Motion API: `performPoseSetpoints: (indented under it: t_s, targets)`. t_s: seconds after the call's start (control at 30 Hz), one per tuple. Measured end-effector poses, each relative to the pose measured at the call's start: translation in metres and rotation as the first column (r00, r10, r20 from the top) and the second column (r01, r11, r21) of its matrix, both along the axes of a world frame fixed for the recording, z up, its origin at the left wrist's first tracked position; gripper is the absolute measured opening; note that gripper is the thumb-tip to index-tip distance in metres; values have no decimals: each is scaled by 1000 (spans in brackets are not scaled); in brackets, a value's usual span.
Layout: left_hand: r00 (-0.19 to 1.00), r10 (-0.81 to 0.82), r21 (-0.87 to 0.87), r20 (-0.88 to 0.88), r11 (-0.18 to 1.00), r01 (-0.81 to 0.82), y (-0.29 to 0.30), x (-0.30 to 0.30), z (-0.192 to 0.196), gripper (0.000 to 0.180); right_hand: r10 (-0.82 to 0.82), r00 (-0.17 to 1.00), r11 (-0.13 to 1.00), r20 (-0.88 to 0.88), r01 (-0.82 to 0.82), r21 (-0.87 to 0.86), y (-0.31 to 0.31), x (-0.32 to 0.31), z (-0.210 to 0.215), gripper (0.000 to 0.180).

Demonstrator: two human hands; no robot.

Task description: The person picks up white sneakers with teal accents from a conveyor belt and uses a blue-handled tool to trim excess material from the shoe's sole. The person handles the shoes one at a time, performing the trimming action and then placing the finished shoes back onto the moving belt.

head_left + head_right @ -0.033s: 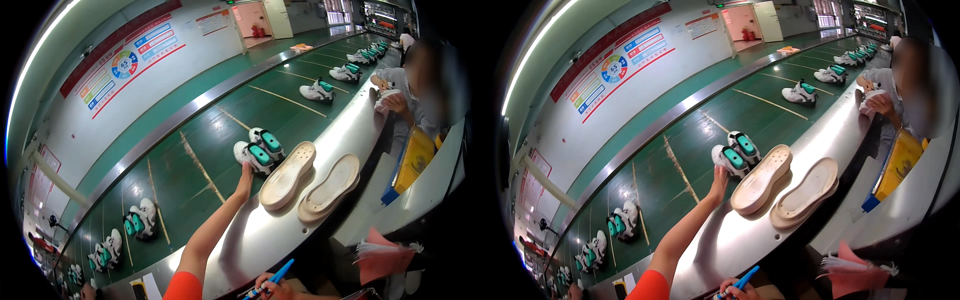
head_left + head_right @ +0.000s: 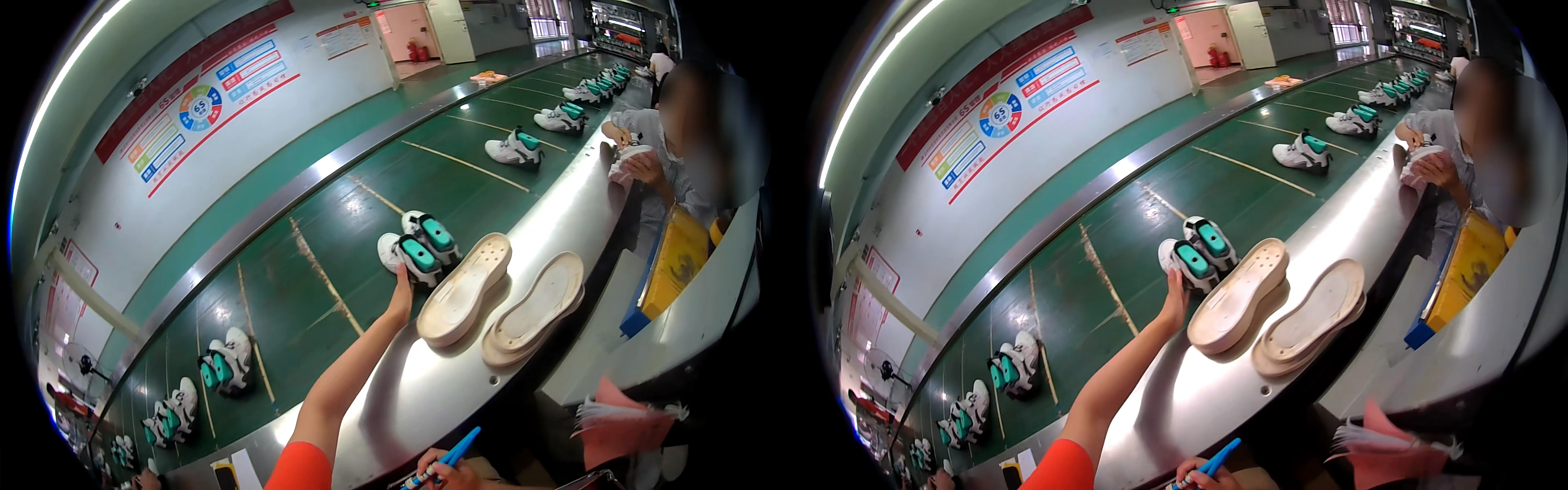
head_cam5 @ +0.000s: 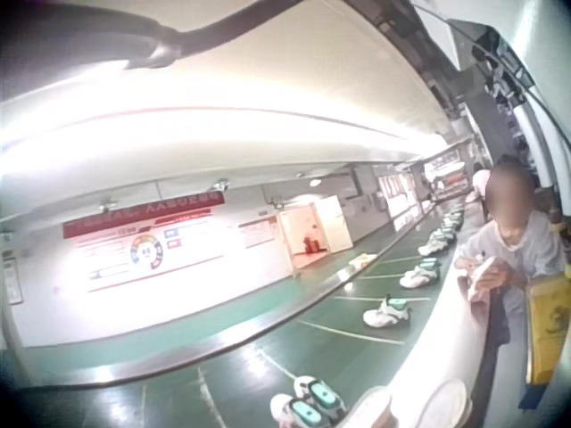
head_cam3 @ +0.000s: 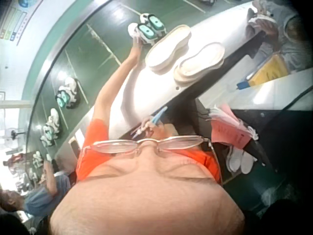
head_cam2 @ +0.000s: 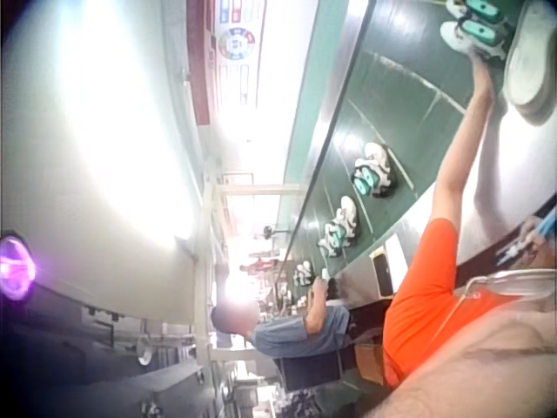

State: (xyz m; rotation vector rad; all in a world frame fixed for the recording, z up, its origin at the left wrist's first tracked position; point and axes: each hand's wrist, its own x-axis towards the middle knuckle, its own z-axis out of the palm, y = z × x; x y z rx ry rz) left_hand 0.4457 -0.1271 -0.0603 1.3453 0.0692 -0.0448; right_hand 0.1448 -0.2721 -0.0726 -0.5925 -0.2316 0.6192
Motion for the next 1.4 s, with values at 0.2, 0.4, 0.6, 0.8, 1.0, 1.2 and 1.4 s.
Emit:
performPoseSetpoints:
  t_s: [0.2, 0.4, 0.6, 0.8, 1.0, 1.2, 1.4]
  targets:
    - [962, -261, 84, -86, 960, 268, -7, 119, -30, 83, -144, 974, 978, -175, 113, -178, -22, 1, -3, 18]
    - [916, -402, 75, -24, 913, 402, 1, 129, -32, 63, -187, 958, 954, -218, 124, -274, -26, -1, 1, 20]
    - [959, -271, 247, -78, 927, 282, 103, -11, -10, 49, -99, 964, 945, -247, 13, -327, -8, -6, 19, 23]
    - [818, 414, 459, 399, 682, -570, 217, -204, -12, 56, -61, 985, 949, -162, 7, -314, 20, -9, -27, 33]
    - [376, 776, 529, 507, 64, -846, 315, -285, -22, 76, -62, 998, 914, -23, 47, -403, 53, -8, -23, 33]
    - [288, 783, 425, 552, 33, -905, 380, -230, -60, 86, 79, 994, 911, 73, -42, -410, 82, -12, 4, 31]
    - [547, 757, 738, 356, 132, -662, 376, -260, -3, 75, 69, 986, 892, 152, 7, -452, 86, -26, 10, 31]
